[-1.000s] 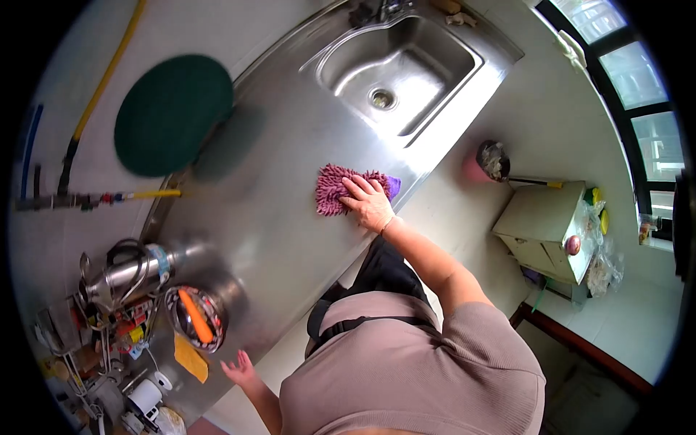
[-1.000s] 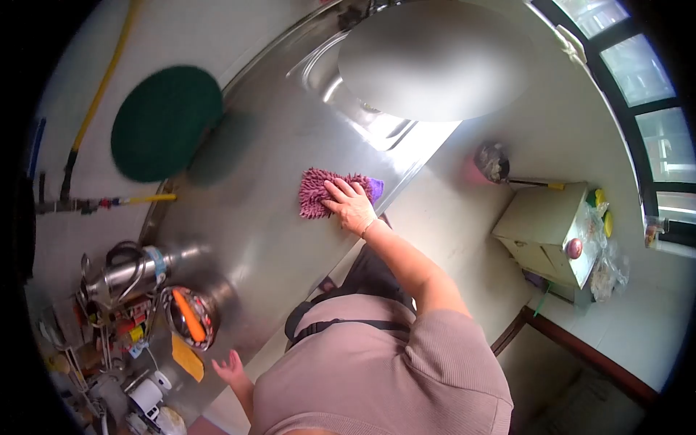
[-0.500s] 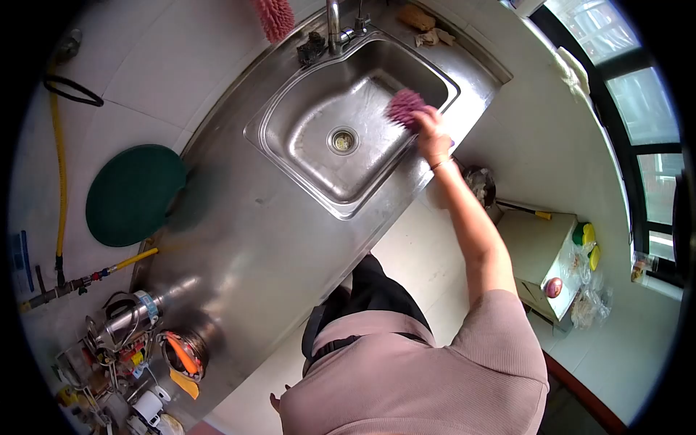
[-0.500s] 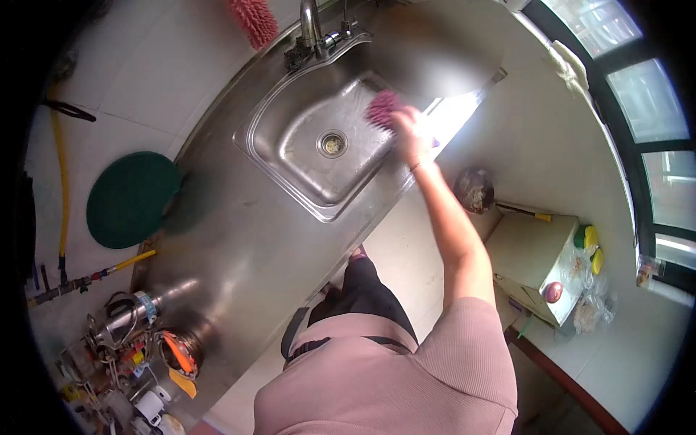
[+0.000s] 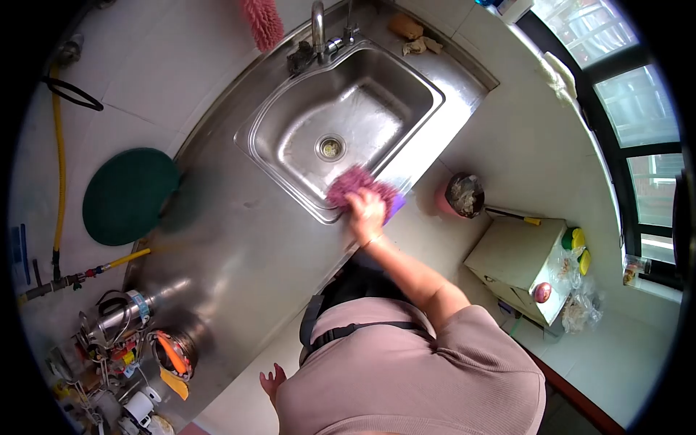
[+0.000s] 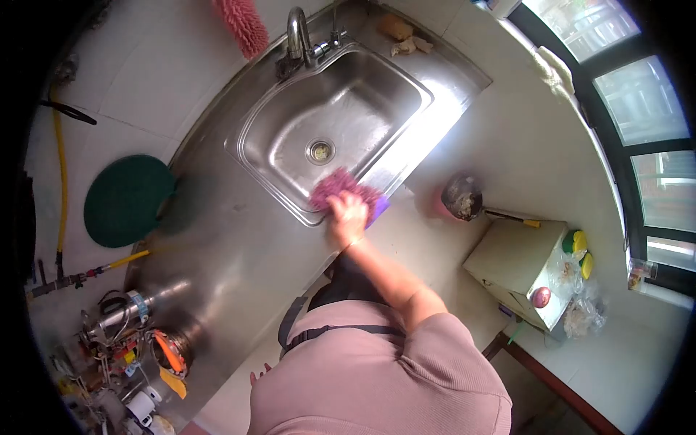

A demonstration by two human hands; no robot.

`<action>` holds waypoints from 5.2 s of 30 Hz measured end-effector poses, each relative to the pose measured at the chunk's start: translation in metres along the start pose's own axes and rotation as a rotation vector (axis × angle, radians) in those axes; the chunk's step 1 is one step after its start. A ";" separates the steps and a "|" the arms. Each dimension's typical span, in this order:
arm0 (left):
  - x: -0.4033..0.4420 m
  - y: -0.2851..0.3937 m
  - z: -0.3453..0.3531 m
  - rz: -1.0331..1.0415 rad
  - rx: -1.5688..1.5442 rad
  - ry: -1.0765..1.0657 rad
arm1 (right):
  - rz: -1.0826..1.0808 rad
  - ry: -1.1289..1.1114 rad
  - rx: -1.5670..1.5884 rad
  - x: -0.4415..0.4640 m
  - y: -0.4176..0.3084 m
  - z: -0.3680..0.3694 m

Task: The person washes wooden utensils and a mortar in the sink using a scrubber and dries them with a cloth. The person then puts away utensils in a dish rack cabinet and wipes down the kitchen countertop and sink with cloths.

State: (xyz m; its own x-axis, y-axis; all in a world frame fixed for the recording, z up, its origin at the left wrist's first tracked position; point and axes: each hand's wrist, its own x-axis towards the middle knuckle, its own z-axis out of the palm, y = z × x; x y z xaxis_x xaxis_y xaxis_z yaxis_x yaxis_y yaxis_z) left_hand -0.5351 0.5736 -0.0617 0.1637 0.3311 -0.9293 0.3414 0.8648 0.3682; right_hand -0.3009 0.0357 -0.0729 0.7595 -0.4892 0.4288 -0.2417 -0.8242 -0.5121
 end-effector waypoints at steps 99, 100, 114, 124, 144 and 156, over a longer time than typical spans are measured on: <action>-0.139 0.235 0.430 1.831 0.985 -0.758 | 0.254 -0.661 0.684 0.045 -0.187 0.127; -0.150 0.232 0.408 1.825 0.998 -0.745 | 0.405 -0.666 0.907 0.048 -0.185 0.134; -0.210 0.215 0.151 1.501 1.295 -0.302 | -0.614 -0.768 0.507 0.032 -0.460 0.209; -0.220 0.196 0.163 1.430 1.281 -0.012 | -1.102 -0.836 0.171 -0.014 -0.471 0.300; -0.227 0.176 0.197 1.438 1.162 -0.007 | -0.274 -0.292 -0.125 0.176 -0.152 0.228; -0.222 0.182 0.189 1.441 1.156 0.027 | -0.298 -0.147 0.453 0.137 -0.232 0.190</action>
State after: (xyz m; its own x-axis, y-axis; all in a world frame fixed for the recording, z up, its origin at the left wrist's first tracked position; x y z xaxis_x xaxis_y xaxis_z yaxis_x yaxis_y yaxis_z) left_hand -0.3338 0.5861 0.2171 0.8591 0.5040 0.0890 0.3560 -0.7135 0.6035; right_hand -0.0260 0.2140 -0.0362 0.8393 -0.1818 0.5124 0.2555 -0.7001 -0.6668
